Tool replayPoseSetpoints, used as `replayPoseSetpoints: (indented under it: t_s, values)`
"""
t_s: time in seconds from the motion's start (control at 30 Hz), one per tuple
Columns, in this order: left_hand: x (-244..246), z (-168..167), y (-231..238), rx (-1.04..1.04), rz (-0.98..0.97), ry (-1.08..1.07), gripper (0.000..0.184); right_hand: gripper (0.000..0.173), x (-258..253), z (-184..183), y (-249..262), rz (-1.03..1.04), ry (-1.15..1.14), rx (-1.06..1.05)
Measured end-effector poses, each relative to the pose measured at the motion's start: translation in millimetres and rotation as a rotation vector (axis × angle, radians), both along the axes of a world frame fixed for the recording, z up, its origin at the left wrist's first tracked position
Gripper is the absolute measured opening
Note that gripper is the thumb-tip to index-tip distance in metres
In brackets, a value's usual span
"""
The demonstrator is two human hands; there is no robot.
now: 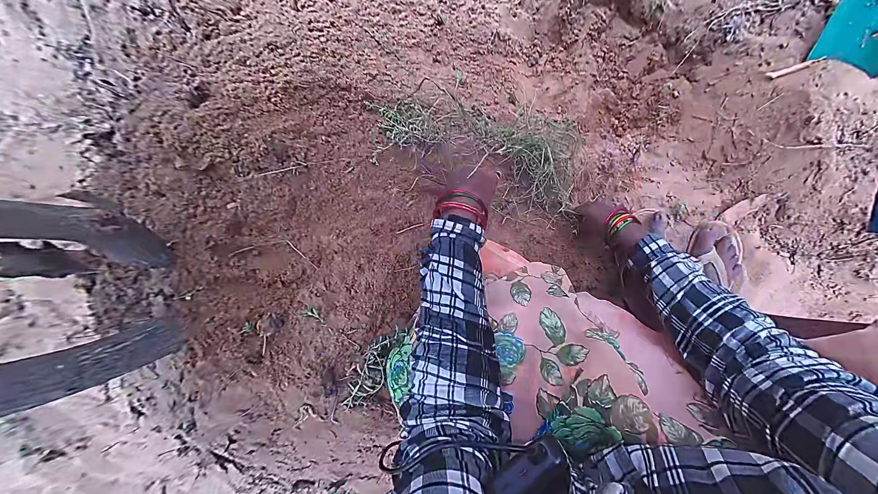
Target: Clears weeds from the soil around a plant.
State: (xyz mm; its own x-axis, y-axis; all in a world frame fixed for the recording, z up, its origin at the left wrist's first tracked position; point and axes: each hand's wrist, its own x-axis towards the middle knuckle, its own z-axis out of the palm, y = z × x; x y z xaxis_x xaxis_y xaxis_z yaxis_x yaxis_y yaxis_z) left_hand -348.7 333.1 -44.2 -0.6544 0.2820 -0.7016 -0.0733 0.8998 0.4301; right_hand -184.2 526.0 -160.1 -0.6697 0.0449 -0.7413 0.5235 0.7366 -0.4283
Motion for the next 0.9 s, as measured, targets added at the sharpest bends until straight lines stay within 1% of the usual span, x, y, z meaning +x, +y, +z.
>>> replayPoseSetpoints:
  t_s: [0.03, 0.07, 0.1, 0.17, 0.2, 0.23, 0.3, 0.33, 0.4, 0.43, 0.5, 0.57, 0.6, 0.67, 0.7, 0.73, 0.77, 0.8, 0.87, 0.9]
  values:
    - [4, -4, 4, 0.004, -0.149, -0.11, 0.04, 0.025, -4, 4, 5, 0.007, 0.029, -0.072]
    - [9, -9, 9, -0.006, -0.3, -0.132, 0.037, 0.023, -12, 13, 10, 0.024, 0.083, -0.12]
    - [15, -15, 16, -0.036, -0.413, -0.093, 0.038, 0.019, -22, 22, 15, 0.04, 0.152, -0.154]
    - [29, -35, 24, -0.15, -0.507, 0.018, 0.057, 0.017, -45, 41, 18, 0.028, 0.273, -0.177]
    - [35, -46, 24, -0.202, -0.522, 0.047, 0.06, 0.02, -57, 51, 16, 0.003, 0.305, -0.18]
    - [40, -55, 23, -0.241, -0.54, 0.056, 0.054, 0.024, -66, 58, 11, -0.026, 0.315, -0.18]
    - [41, -54, 23, -0.329, -0.596, -0.004, 0.043, 0.031, -76, 60, -2, -0.023, 0.295, -0.143]
    - [37, -49, 23, -0.352, -0.598, -0.044, 0.04, 0.032, -76, 52, -9, 0.03, 0.278, -0.099]
    - [22, -40, 20, -0.295, -0.513, -0.048, 0.034, 0.035, -66, 31, -26, 0.148, 0.202, -0.017]
    - [16, -37, 17, -0.227, -0.441, -0.007, 0.03, 0.037, -55, 19, -33, 0.173, 0.188, -0.014]
    - [8, -19, 15, -0.068, -0.259, 0.111, 0.028, 0.04, -30, 5, -36, 0.147, 0.152, -0.055]
    - [3, -5, 14, 0.1, -0.089, 0.264, 0.027, 0.036, -8, -5, -22, 0.108, 0.079, -0.029]
    - [3, 1, 15, 0.155, -0.025, 0.33, 0.026, 0.031, 1, -8, -11, 0.143, 0.026, 0.002]
    - [0, 8, 15, 0.202, 0.05, 0.428, 0.027, 0.029, 2, 0, 8, 0.257, -0.143, 0.065]
    - [-3, 5, 14, 0.191, 0.045, 0.436, 0.027, 0.028, -2, 5, 15, 0.274, -0.165, 0.076]
    - [-5, -2, 12, 0.148, 0.0, 0.396, 0.028, 0.028, -11, 12, 18, 0.261, -0.124, 0.056]
    - [-6, -15, 9, 0.091, -0.076, 0.318, 0.032, 0.026, -22, 20, 17, 0.221, -0.035, 0.021]
    - [-4, -34, 8, 0.04, -0.165, 0.238, 0.041, 0.024, -36, 29, 12, 0.157, 0.073, -0.027]
    - [13, -58, 13, -0.075, -0.33, 0.071, 0.072, 0.026, -65, 43, -5, 0.069, 0.27, -0.092]
    - [23, -68, 15, -0.129, -0.411, 0.041, 0.077, 0.029, -79, 49, -15, 0.058, 0.313, -0.103]
